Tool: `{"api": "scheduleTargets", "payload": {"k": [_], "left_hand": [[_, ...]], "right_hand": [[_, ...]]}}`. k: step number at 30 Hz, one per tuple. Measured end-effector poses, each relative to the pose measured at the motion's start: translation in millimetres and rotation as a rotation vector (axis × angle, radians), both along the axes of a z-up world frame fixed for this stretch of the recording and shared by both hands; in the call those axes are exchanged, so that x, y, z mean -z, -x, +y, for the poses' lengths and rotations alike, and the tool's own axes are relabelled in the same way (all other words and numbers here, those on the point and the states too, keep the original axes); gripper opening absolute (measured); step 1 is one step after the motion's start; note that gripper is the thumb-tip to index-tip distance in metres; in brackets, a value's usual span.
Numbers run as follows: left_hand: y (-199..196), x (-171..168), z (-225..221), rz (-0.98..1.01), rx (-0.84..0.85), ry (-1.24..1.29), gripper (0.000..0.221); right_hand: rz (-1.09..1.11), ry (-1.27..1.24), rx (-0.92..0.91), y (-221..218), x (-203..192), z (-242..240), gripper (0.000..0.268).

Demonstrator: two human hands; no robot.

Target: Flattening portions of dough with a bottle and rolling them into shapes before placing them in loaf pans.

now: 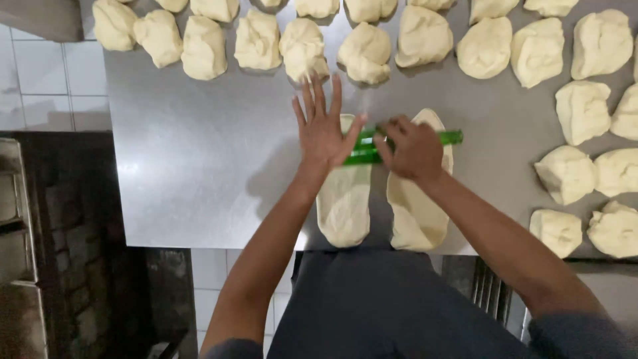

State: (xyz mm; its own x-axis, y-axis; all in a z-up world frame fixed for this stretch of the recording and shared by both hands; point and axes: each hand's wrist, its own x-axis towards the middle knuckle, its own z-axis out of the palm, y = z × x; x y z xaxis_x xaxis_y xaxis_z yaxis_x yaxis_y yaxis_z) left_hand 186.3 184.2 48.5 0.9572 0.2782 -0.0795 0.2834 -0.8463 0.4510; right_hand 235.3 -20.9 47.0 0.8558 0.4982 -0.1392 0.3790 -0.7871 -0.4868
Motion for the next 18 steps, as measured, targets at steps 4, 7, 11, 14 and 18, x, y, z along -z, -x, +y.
{"api": "scheduleTargets", "payload": {"k": [4, 7, 11, 14, 18], "left_hand": [[80, 9, -37, -0.042, 0.115, 0.064, 0.085], [153, 4, -62, -0.08, 0.222, 0.184, 0.073], [206, 3, -68, -0.182, 0.337, 0.26, 0.059], [197, -18, -55, -0.185, 0.292, 0.335, 0.057], [128, -4, -28, -0.382, 0.201, 0.253, 0.055]], "right_hand": [[-0.29, -0.053, -0.32, 59, 14, -46, 0.057], [-0.197, -0.039, -0.38, 93, 6, -64, 0.073], [0.006, -0.021, -0.451, 108, -1, -74, 0.086], [0.163, 0.004, -0.412, 97, -4, -68, 0.084], [0.067, -0.096, -0.328, 46, -9, -26, 0.087]]}}
